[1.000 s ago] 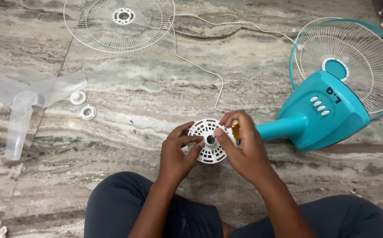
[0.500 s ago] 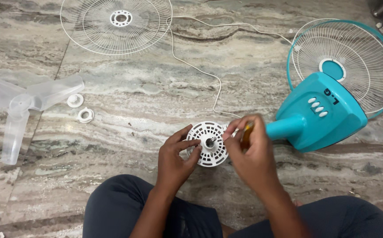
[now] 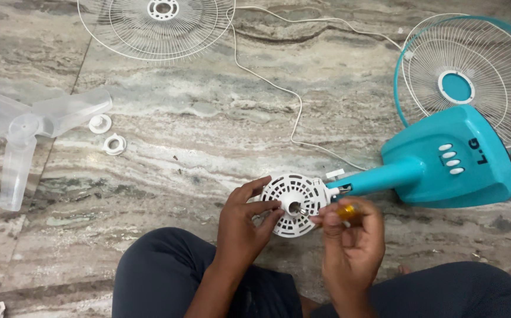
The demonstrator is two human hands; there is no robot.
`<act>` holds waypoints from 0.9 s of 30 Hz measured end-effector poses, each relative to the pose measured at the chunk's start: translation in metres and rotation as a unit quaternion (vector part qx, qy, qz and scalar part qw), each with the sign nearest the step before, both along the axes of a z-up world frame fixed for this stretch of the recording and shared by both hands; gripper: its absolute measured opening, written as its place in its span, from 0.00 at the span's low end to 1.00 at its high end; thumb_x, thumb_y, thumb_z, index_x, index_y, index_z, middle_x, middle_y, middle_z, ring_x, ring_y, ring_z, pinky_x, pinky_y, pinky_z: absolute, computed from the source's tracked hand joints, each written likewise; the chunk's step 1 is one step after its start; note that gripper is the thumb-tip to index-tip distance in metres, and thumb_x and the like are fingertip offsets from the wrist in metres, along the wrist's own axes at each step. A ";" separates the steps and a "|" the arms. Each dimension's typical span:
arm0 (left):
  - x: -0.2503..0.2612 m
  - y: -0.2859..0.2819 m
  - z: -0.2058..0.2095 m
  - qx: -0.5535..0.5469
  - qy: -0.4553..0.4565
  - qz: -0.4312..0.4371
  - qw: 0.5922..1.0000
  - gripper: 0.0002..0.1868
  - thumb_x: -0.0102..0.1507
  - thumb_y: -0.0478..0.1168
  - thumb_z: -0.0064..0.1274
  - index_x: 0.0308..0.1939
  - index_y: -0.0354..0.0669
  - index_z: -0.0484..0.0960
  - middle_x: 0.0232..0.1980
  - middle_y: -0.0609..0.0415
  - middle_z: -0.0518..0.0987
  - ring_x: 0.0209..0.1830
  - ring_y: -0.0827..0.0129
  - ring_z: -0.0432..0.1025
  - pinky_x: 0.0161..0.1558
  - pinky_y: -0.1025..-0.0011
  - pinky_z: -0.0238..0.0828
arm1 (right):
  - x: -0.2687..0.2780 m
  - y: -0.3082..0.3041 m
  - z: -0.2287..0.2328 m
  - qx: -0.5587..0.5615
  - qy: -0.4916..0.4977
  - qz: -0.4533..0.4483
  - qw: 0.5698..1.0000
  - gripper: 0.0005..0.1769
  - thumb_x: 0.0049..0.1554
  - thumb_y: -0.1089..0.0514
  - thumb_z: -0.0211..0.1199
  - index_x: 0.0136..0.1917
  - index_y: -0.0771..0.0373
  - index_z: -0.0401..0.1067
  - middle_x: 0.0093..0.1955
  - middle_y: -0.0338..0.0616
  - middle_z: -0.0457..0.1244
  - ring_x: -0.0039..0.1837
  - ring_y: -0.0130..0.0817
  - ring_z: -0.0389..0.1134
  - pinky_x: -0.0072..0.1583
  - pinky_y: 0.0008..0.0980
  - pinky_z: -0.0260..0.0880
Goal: The person sits on the floor and uses a screwdriver to tighten screws on the central hub of a disassembled fan. The fan blades and cage are placed nearby on the floor.
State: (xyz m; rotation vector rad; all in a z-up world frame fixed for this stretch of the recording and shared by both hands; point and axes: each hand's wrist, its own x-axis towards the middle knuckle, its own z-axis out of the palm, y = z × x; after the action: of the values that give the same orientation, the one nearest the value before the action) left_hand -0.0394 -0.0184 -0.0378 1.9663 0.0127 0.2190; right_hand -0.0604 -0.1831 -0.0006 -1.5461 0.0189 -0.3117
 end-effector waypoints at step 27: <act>0.005 0.004 -0.004 0.018 -0.024 -0.004 1.000 0.13 0.54 0.34 0.64 0.43 0.44 0.91 0.67 0.48 0.78 0.62 0.53 0.73 0.61 0.61 0.71 | 0.070 0.006 0.035 -0.478 -0.059 0.218 0.849 0.13 0.46 0.60 0.76 0.38 0.61 0.71 0.35 0.44 0.62 0.44 0.44 0.68 0.40 0.41 0.66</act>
State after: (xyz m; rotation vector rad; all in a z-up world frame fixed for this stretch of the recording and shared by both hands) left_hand -0.0345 -0.0143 -0.0417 1.9970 -0.0294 0.2629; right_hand 0.0100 -0.1766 0.0341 -2.4472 -0.6716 -0.0270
